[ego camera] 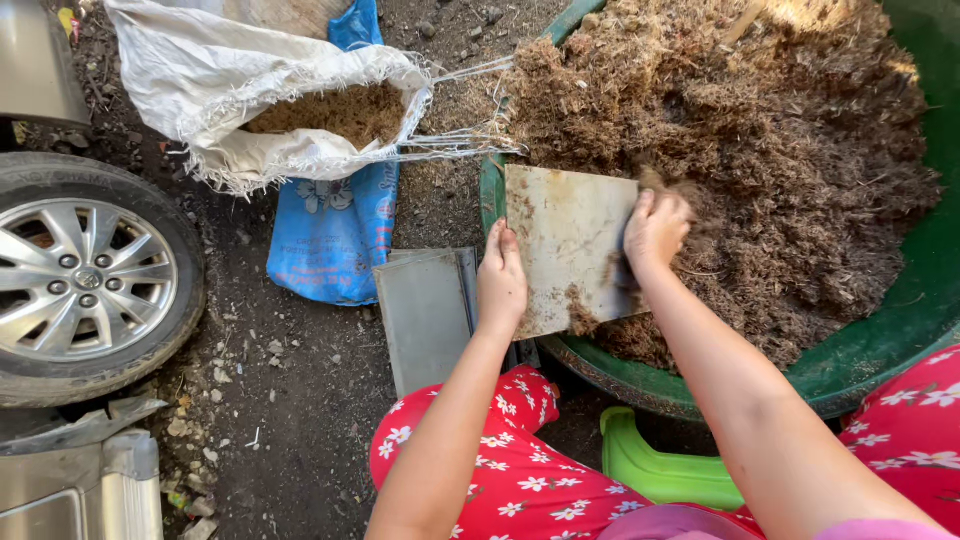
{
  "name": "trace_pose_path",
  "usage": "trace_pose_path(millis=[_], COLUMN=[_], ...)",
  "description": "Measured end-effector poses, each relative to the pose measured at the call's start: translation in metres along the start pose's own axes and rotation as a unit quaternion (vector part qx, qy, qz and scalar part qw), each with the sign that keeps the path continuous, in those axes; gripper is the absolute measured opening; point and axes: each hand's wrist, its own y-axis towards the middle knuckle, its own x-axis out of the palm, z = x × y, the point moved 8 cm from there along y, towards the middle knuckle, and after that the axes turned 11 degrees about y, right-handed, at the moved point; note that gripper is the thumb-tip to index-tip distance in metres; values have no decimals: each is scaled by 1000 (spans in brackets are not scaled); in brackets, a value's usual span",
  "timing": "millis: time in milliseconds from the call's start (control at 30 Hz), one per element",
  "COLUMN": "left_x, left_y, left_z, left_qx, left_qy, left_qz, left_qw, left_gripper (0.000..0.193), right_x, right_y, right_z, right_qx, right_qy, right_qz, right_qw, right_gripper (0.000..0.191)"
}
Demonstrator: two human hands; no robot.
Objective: The person scoops a fibrous brown material from a large green basin and packs it into rectangular trays. They press the material down firmly with their hands to fill the trays and then place the filled trays onto a stack nearby.
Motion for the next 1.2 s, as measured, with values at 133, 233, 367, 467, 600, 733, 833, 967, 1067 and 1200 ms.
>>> trace_pose_path(millis=[133, 233, 367, 467, 600, 733, 833, 967, 1067, 1200], left_x=[-6, -6, -4, -3, 11, 14, 23, 16, 22, 26], left_y=[9, 14, 19, 20, 12, 14, 20, 28, 25, 21], left_z=[24, 47, 59, 59, 46, 30, 11, 29, 32, 39], left_qx=[-44, -42, -68, -72, -47, -7, -94, -15, -51, -110], left_qy=[38, 76, 78, 76, -22, -148, -132, -246, -293, -398], left_qz=[-19, -25, -61, -38, -21, -4, -54, -7, -45, -88], left_qw=[998, 996, 993, 994, 998, 989, 985, 969, 954, 906], left_gripper=[77, 81, 85, 89, 87, 84, 85, 89, 89, 86], right_x=[16, 7, 0, -12, -35, -42, -35, -24, -29, -48], right_y=[-31, -49, -85, -123, -169, -149, -107, -120, -168, -194], right_z=[-43, -104, -159, -150, -109, -55, -29, -45, -93, -129], right_qx=[-135, -236, -312, -328, -472, -464, -292, -197, -339, -425], right_qy=[47, 257, 260, 247, 227, 192, 116, 105, 157, 204], right_qz=[-46, -42, -52, -50, -92, -77, -30, -23, -64, -96], right_qw=[989, 936, 912, 911, 847, 862, 949, 975, 925, 877], right_gripper=[35, 44, 21, 23, 26, 20, 19, 26, 31, 35])
